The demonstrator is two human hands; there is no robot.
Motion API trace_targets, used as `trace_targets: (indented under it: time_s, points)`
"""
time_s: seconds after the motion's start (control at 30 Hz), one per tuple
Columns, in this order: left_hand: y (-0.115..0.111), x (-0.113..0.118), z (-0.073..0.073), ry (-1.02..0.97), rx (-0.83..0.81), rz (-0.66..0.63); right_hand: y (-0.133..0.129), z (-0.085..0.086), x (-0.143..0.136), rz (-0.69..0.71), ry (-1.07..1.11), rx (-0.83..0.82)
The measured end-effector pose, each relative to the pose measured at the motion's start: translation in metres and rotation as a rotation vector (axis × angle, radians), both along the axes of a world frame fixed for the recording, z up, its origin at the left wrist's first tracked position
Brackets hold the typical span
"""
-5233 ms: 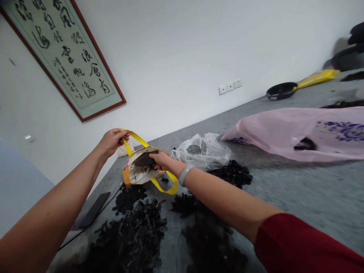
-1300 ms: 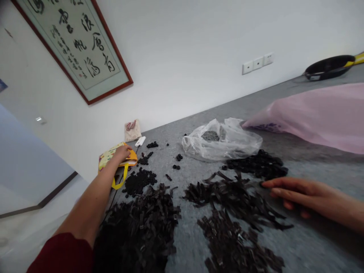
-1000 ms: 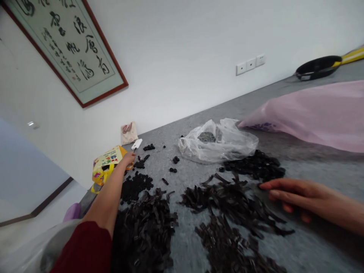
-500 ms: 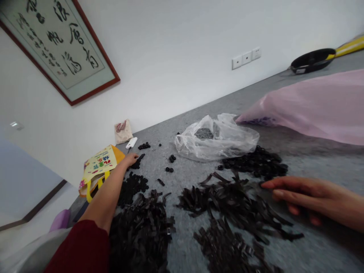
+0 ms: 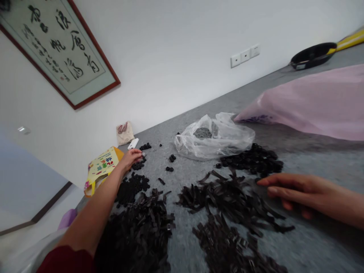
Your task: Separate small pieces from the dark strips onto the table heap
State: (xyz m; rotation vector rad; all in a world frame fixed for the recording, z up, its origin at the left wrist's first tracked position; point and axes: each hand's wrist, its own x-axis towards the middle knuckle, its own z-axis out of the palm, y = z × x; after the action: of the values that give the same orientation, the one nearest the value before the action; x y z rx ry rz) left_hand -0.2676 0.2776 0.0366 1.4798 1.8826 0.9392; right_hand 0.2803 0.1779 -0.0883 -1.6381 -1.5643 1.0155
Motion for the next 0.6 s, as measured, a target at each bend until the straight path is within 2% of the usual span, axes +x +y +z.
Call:
trace_targets:
  time_s: [0.1, 0.2, 0.37, 0.47, 0.6]
  points:
    - [-0.024, 0.030, -0.001, -0.212, 0.044, -0.095, -0.001, 0.005, 0.001, 0.161, 0.162, -0.149]
    - [-0.049, 0.059, 0.000, -0.387, 0.059, -0.187, -0.004, 0.014, -0.001, 0.172, 0.196, -0.141]
    - [-0.084, 0.111, 0.004, -0.568, -0.001, -0.315, -0.015, 0.039, -0.013, 0.213, 0.158, -0.130]
    - [-0.097, 0.138, 0.003, -0.620, -0.016, -0.369, -0.020, 0.049, -0.018, 0.215, 0.156, -0.087]
    - [-0.105, 0.163, -0.001, -0.573, 0.009, -0.406, -0.024, 0.050, -0.021, 0.227, 0.116, -0.022]
